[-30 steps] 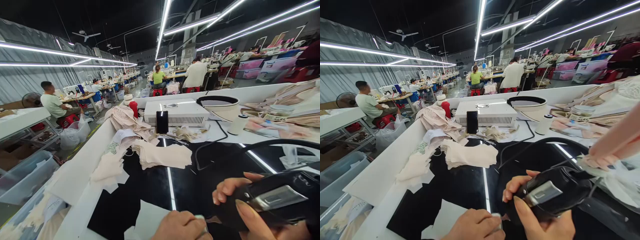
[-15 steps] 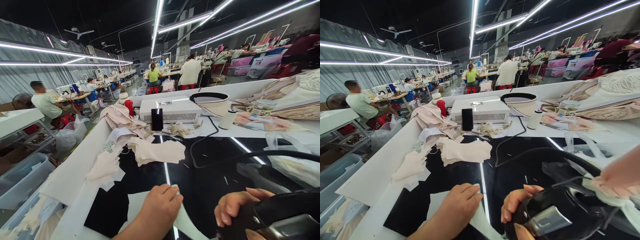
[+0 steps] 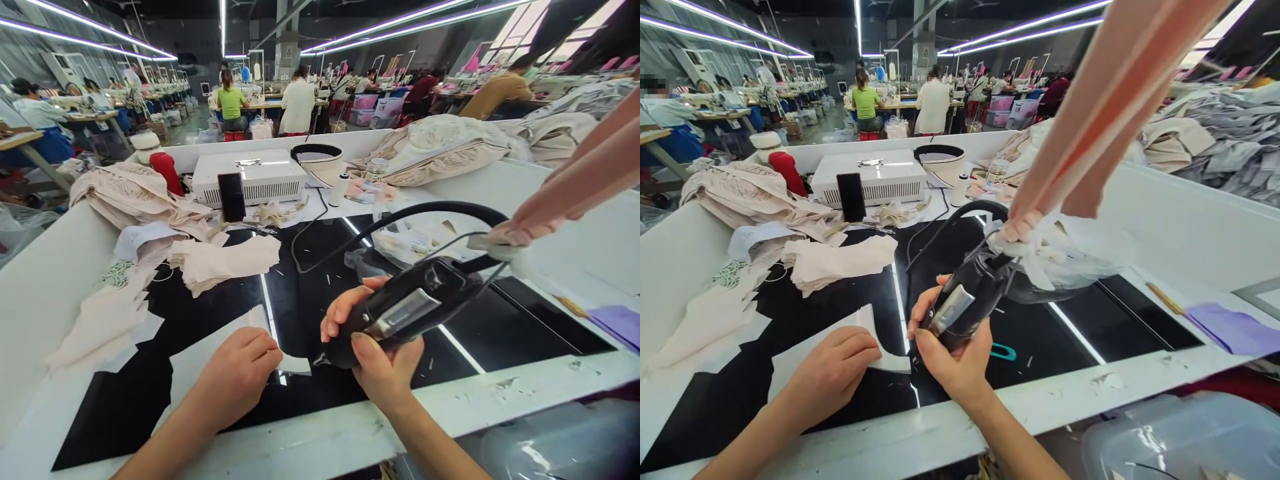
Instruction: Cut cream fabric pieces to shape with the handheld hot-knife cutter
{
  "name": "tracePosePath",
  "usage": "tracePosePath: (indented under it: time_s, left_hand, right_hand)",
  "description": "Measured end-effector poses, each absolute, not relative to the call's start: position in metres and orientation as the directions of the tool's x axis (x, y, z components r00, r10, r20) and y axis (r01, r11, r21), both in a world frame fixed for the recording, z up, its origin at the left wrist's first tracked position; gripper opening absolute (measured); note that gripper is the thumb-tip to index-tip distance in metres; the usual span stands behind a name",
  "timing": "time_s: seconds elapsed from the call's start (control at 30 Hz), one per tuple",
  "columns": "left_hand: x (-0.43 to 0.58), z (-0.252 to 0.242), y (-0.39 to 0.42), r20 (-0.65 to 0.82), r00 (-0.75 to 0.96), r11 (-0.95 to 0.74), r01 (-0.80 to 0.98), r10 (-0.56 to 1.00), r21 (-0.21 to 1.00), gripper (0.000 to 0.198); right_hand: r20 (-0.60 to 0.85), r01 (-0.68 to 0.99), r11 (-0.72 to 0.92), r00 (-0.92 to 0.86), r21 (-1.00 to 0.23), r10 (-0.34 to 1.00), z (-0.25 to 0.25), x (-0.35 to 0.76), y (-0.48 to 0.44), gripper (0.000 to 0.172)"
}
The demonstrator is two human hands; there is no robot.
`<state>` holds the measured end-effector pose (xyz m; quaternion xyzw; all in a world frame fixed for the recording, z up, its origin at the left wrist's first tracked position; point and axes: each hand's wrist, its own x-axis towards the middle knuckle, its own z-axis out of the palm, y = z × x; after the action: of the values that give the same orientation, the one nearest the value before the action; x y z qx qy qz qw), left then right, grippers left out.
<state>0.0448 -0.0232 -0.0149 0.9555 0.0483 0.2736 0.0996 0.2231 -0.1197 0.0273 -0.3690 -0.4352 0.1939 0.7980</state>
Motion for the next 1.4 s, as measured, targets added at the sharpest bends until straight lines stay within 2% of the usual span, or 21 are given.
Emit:
tracePosePath:
  time_s: [0.13,0.3,0.7,1.4]
  left_hand:
    - [0.046,-0.018,-0.032,0.486,0.870,-0.967,-0.046,0.084,0.249,0.026]
    - [0.047,-0.023,-0.037,0.467,0.884,-0.972,-0.079,0.035,0.222,0.023]
    - [0.046,-0.029,-0.035,0.349,0.935,-0.985,-0.005,0.056,0.171,0.025]
    - [0.046,-0.028,-0.033,0.345,0.938,-0.988,-0.017,0.037,0.154,0.025]
  right_hand:
    - [0.561,0.036,0.649,0.541,-0.760,0.627,0.027,0.217,-0.119,0.042]
    - [0.558,0.056,0.640,0.553,-0.766,0.619,0.026,0.214,-0.116,0.043]
    - [0.578,0.052,0.657,0.531,-0.752,0.620,0.022,0.216,-0.113,0.040]
    - [0.565,0.042,0.665,0.569,-0.746,0.598,0.023,0.218,-0.110,0.043]
